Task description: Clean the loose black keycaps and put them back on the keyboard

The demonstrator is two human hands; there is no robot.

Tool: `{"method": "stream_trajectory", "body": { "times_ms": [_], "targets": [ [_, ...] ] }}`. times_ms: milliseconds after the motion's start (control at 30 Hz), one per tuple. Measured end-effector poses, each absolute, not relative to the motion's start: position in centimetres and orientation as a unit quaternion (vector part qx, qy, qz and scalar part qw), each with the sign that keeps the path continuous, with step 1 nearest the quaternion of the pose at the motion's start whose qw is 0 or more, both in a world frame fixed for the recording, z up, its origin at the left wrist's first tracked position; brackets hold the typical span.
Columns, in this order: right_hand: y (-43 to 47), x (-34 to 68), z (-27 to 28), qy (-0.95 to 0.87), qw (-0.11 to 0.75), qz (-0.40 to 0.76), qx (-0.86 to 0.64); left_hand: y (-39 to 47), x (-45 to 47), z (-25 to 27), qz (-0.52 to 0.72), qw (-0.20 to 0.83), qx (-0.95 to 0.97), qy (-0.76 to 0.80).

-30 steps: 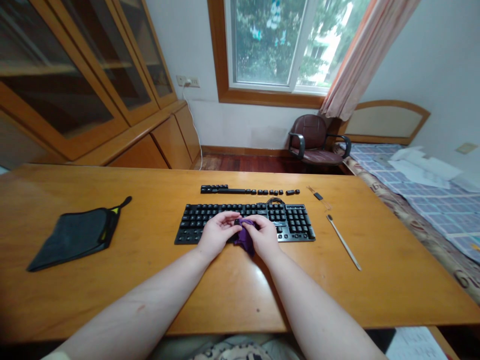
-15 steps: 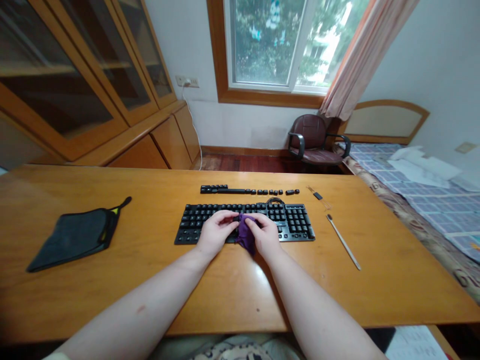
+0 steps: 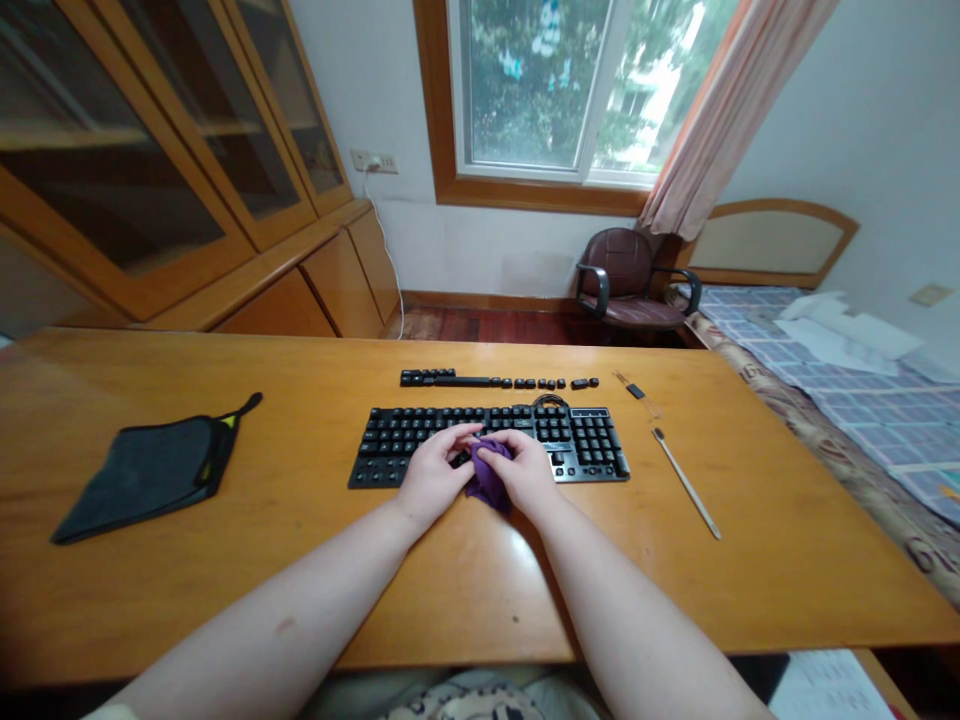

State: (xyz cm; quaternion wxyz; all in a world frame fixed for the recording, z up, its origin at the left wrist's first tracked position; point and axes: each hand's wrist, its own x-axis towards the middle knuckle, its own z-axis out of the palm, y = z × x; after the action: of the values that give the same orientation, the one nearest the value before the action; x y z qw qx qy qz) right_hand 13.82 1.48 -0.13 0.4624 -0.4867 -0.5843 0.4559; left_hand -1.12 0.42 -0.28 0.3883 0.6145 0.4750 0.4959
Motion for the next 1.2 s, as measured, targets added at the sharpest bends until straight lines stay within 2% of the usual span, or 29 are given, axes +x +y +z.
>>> {"method": "stream_trajectory", "body": {
  "times_ms": [167, 500, 700, 1200],
  "targets": [
    [1.64, 14.00, -0.34, -0.570, 0.465, 0.488, -0.471, 0.49, -1.11, -0.09, 0.484, 0.386, 0.625, 0.476],
    [1.57, 14.17, 0.02, -0.587, 0.455, 0.470, -0.478, 0.37, -1.11, 0.05, 0.486, 0.362, 0.636, 0.477],
    [1.69, 14.07, -0.03, -0.560, 0.480, 0.482, -0.473, 0.52, -0.84, 0.24, 0.509, 0.398, 0.600, 0.472],
    [1.69, 13.96, 0.32, -0.512, 0.554, 0.431, -0.495, 0.60, -0.98, 0.62, 0.523, 0.384, 0.601, 0.466]
  ]
}}
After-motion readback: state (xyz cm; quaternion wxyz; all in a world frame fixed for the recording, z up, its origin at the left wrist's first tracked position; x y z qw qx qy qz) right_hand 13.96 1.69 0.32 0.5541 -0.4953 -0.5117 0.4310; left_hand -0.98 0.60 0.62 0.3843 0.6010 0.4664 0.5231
